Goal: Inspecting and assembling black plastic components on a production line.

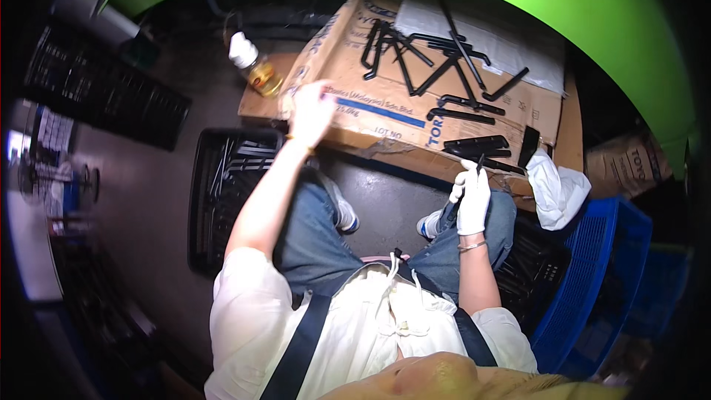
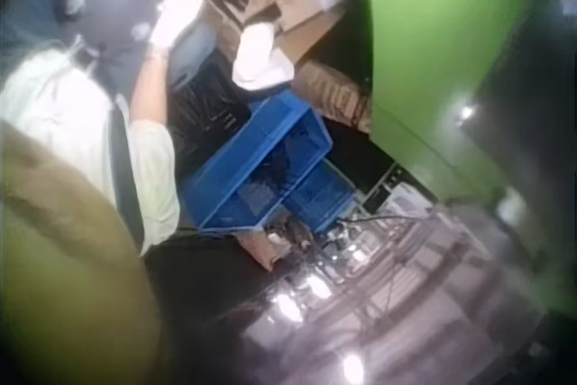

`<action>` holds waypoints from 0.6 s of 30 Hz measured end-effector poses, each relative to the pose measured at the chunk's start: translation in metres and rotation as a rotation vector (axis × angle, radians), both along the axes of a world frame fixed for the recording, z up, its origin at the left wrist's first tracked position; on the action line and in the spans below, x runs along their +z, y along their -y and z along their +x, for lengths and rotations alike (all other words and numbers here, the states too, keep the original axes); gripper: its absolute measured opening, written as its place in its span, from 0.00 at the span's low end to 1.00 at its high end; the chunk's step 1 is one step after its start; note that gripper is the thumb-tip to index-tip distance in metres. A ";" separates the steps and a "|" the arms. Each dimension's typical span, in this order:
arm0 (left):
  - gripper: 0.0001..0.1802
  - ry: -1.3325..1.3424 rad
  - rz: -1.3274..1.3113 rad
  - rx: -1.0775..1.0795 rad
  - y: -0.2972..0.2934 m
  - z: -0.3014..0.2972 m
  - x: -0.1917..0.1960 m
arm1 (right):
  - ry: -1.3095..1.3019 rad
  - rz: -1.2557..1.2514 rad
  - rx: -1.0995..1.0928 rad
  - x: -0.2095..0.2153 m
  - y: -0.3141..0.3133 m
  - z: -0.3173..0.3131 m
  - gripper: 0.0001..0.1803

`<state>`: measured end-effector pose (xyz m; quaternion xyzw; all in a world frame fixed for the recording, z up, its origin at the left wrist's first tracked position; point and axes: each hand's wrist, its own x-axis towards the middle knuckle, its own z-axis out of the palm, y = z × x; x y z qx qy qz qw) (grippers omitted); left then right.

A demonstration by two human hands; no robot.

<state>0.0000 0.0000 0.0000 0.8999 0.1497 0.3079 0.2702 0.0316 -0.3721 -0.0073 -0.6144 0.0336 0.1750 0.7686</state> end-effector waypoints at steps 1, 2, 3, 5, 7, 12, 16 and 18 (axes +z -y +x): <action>0.17 0.010 0.153 -0.143 0.024 0.028 -0.016 | 0.004 0.063 -0.111 -0.005 -0.003 -0.004 0.15; 0.18 -0.097 0.127 -0.275 0.043 0.049 -0.041 | 0.006 0.125 -0.214 -0.010 -0.009 -0.009 0.15; 0.18 -0.334 0.049 -0.394 0.101 0.079 -0.045 | 0.004 0.098 -0.220 0.002 0.022 0.003 0.15; 0.21 -0.624 0.044 -0.604 0.169 0.133 -0.055 | -0.008 0.210 -0.349 0.004 0.030 0.012 0.14; 0.33 -0.749 0.042 -0.698 0.196 0.171 -0.095 | 0.019 0.245 -0.377 0.005 0.017 0.016 0.13; 0.60 -1.077 0.190 -0.824 0.303 0.216 -0.117 | 0.008 0.346 -0.436 0.008 0.032 0.013 0.14; 0.67 -1.181 0.392 -0.791 0.326 0.223 -0.156 | -0.070 0.405 -0.384 0.011 0.028 0.016 0.13; 0.64 -1.155 0.432 -0.777 0.336 0.224 -0.156 | -0.106 0.416 -0.373 0.010 0.032 0.017 0.13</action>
